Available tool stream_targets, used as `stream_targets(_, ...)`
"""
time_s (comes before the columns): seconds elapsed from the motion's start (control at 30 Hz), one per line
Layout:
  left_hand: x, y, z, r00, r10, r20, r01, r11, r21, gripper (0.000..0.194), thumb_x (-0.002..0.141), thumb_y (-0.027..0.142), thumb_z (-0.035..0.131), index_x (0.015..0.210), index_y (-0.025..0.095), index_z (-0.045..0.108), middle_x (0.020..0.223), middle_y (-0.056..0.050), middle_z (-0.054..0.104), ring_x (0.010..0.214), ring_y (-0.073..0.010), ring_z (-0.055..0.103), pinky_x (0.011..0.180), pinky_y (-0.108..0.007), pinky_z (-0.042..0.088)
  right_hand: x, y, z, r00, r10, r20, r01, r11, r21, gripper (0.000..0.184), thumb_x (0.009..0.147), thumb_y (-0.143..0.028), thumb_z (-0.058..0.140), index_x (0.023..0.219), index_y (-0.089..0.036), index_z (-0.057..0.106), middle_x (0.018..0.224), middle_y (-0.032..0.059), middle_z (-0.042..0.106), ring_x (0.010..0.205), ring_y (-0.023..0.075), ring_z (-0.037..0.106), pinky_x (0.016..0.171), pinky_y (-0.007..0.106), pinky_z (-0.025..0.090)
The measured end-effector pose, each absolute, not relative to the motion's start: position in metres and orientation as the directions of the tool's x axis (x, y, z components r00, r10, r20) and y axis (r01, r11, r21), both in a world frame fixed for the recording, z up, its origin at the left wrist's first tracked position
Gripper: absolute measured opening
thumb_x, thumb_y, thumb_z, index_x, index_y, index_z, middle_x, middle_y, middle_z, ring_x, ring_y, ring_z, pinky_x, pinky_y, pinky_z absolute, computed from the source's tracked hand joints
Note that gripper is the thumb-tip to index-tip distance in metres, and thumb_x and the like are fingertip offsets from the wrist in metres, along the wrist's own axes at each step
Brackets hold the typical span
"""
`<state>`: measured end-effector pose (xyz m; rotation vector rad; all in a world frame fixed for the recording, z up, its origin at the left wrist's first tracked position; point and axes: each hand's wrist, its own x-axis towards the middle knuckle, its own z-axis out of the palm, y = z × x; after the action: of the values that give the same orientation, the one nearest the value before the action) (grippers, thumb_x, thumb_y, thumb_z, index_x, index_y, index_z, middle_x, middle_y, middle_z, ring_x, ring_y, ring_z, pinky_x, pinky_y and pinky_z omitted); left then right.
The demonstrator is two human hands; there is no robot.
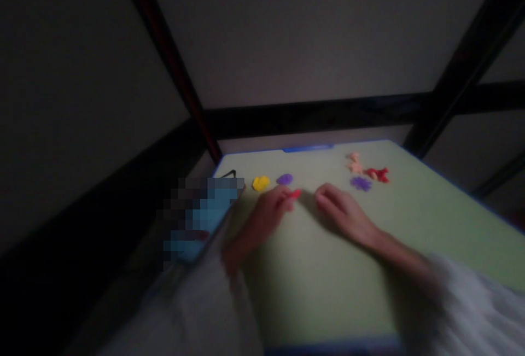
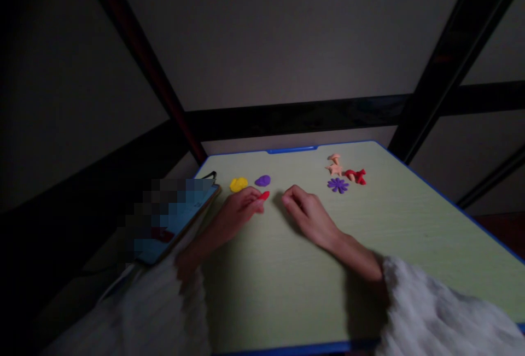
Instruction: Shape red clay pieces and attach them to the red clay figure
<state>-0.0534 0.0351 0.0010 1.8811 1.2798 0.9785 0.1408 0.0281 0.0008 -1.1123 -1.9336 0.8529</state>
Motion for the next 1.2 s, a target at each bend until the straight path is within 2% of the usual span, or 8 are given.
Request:
stream_targets(0.13,-0.040,0.020,0.005,0.441,0.895,0.060,0.132,-0.131,0.983,0.035,0.088,0.042,0.034,0.069,0.017,0.050,0.055,0.003,0.045,0.049,-0.0078,0.041,0.051,-0.021,0.034,0.140,0.024,-0.008,-0.384,0.892,0.239,0.309,0.368,-0.877,0.041,0.092,-0.047,0.026,0.066,-0.020,0.043,0.058,-0.0027,0.046,0.055,0.0107,0.044,0.054,0.023,0.037)
stream_targets(0.27,-0.031,0.008,0.001,0.507,0.852,-0.132,0.065,0.115,0.991,0.033,0.084,0.044,0.041,0.072,0.016,0.050,0.056,0.004,0.042,0.042,-0.0047,0.030,0.040,-0.019,0.023,0.138,0.020,-0.013,-0.422,0.886,0.190,0.236,0.310,-0.921,0.048,0.091,-0.053,0.021,0.061,-0.020,0.041,0.053,-0.0038,0.042,0.049,0.0100,0.040,0.048,0.023,0.034)
stream_targets(0.37,-0.027,0.005,-0.003,0.537,0.817,-0.211,0.063,0.211,0.976,0.035,0.083,0.046,0.043,0.072,0.014,0.052,0.054,0.005,0.040,0.041,-0.0042,0.027,0.039,-0.019,0.018,0.139,0.017,-0.013,-0.453,0.879,0.149,0.213,0.269,-0.939,0.051,0.090,-0.055,0.022,0.059,-0.019,0.041,0.051,-0.0040,0.041,0.047,0.0094,0.038,0.047,0.023,0.031)
stream_targets(0.67,-0.029,0.006,-0.014,0.557,0.797,-0.233,0.020,0.267,0.963,0.038,0.082,0.048,0.043,0.069,0.015,0.053,0.056,0.003,0.042,0.042,-0.0044,0.024,0.039,-0.021,0.013,0.147,0.018,-0.007,-0.516,0.835,0.190,0.408,0.435,-0.803,0.041,0.090,-0.048,0.032,0.061,-0.020,0.040,0.056,-0.0028,0.043,0.052,0.0109,0.040,0.052,0.024,0.031)
stream_targets(0.97,-0.024,0.000,-0.016,0.518,0.824,-0.230,0.024,0.255,0.967,0.042,0.081,0.052,0.043,0.066,0.014,0.053,0.054,0.003,0.039,0.042,-0.0047,0.025,0.039,-0.021,0.016,0.148,0.016,-0.008,-0.554,0.802,0.222,0.369,0.475,-0.799,0.042,0.091,-0.044,0.029,0.061,-0.019,0.043,0.055,-0.0019,0.046,0.051,0.0103,0.039,0.052,0.024,0.031)
stream_targets(1.07,-0.025,0.001,-0.019,0.524,0.820,-0.230,0.003,0.268,0.963,0.043,0.082,0.052,0.042,0.068,0.014,0.053,0.057,0.003,0.043,0.043,-0.0045,0.024,0.039,-0.022,0.017,0.146,0.018,-0.010,-0.540,0.820,0.189,0.206,0.347,-0.915,0.046,0.090,-0.047,0.034,0.058,-0.017,0.047,0.053,-0.0019,0.047,0.050,0.0092,0.037,0.051,0.024,0.030)
stream_targets(1.13,-0.026,0.001,-0.019,0.537,0.816,-0.214,-0.029,0.271,0.962,0.040,0.082,0.051,0.042,0.071,0.014,0.053,0.059,0.002,0.045,0.043,-0.0042,0.024,0.040,-0.022,0.017,0.144,0.021,-0.013,-0.519,0.846,0.122,-0.011,0.136,-0.991,0.049,0.087,-0.051,0.039,0.053,-0.016,0.046,0.048,-0.0031,0.044,0.046,0.0078,0.035,0.048,0.023,0.027)
stream_targets(1.2,-0.026,0.002,-0.017,0.541,0.819,-0.191,-0.068,0.268,0.961,0.036,0.083,0.047,0.042,0.074,0.014,0.053,0.062,0.003,0.045,0.044,-0.0038,0.023,0.040,-0.021,0.016,0.141,0.026,-0.015,-0.516,0.855,0.047,-0.185,-0.058,-0.981,0.050,0.084,-0.054,0.043,0.051,-0.017,0.044,0.043,-0.0049,0.040,0.041,0.0067,0.033,0.044,0.022,0.025)
